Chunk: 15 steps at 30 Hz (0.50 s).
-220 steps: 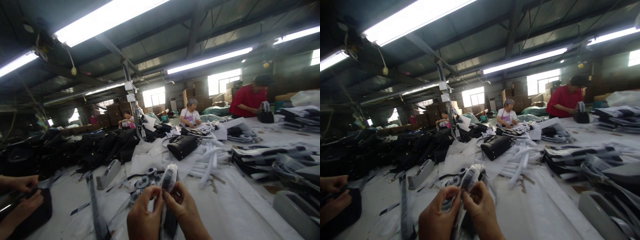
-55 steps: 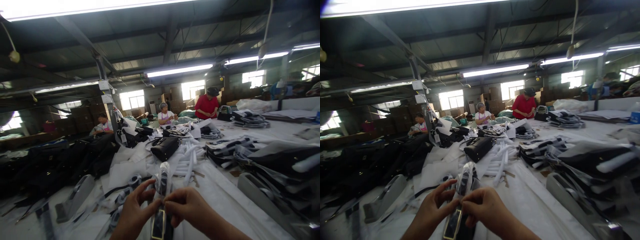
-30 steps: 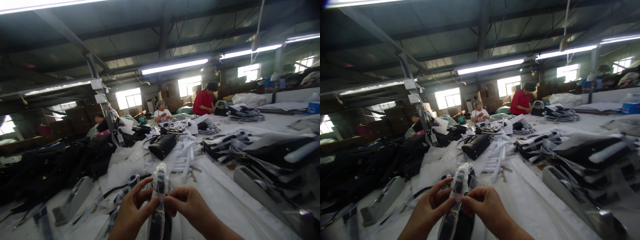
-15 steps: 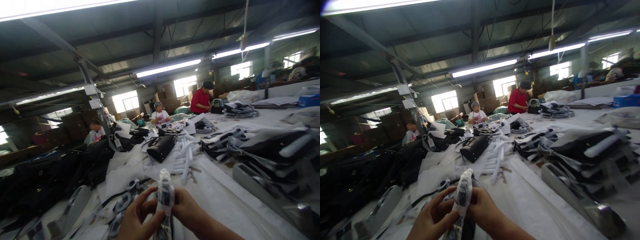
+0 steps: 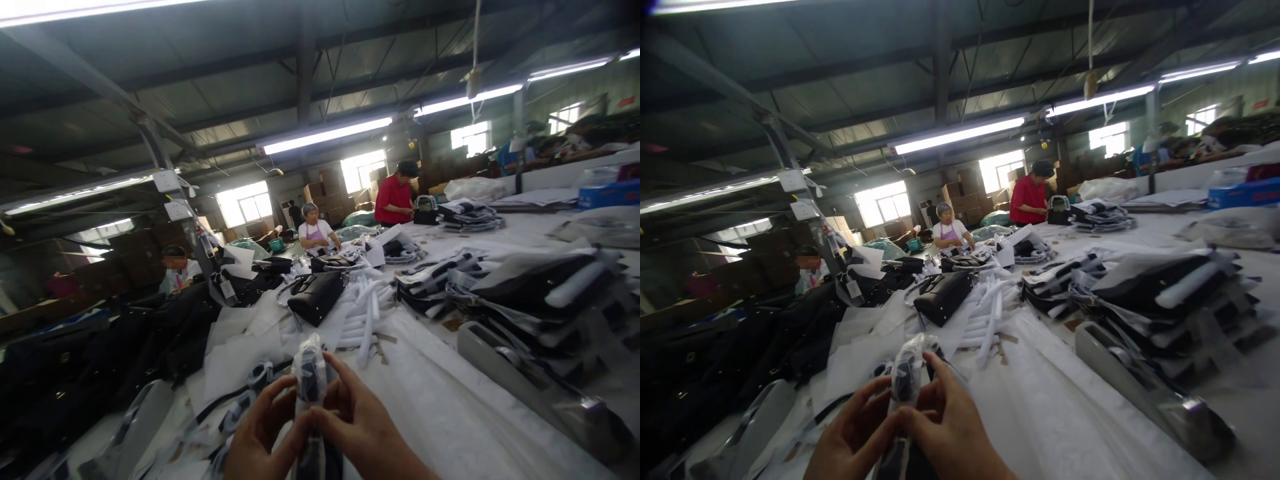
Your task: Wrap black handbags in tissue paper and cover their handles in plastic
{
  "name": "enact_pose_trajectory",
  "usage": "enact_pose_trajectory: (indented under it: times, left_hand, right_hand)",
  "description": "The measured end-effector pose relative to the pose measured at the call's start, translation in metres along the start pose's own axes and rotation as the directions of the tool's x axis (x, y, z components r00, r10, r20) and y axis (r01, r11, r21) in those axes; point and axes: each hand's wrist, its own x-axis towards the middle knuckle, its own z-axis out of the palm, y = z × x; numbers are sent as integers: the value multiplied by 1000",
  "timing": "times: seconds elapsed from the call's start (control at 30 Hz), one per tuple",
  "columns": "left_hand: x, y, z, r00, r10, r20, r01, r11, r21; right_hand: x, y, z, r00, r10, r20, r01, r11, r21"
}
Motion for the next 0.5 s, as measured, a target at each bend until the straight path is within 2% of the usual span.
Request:
enact_pose_trajectory:
  times: [0.1, 0.2, 0.3, 0.37, 0.43, 0.5]
  left_hand:
    - [0, -1, 5, 1000, 3, 15, -2, 1000, -29]
    - [1, 2, 6, 1000, 3, -12, -3, 1000, -10]
    - [-1, 5, 5, 1000, 10, -13, -9, 1000, 26]
    - [-7, 3, 1, 999, 6, 33, -7, 999, 44]
    - [-16, -7, -5, 999, 33, 20, -34, 999, 38]
    - [-27, -28, -13, 995, 44, -87, -41, 998, 38]
  right_hand:
    - [5, 2, 4, 996, 25, -85, -22, 999, 34]
    - [7, -1, 3, 994, 56, -98, -47, 995, 89]
    - [6, -7, 1, 997, 77, -16, -73, 984, 164]
    - [2, -13, 1, 995, 68, 70, -81, 976, 201]
    - [-4, -18, -2, 992, 75, 99, -93, 978, 188]
    - [-11, -18, -8, 994, 98, 42, -103, 986, 132]
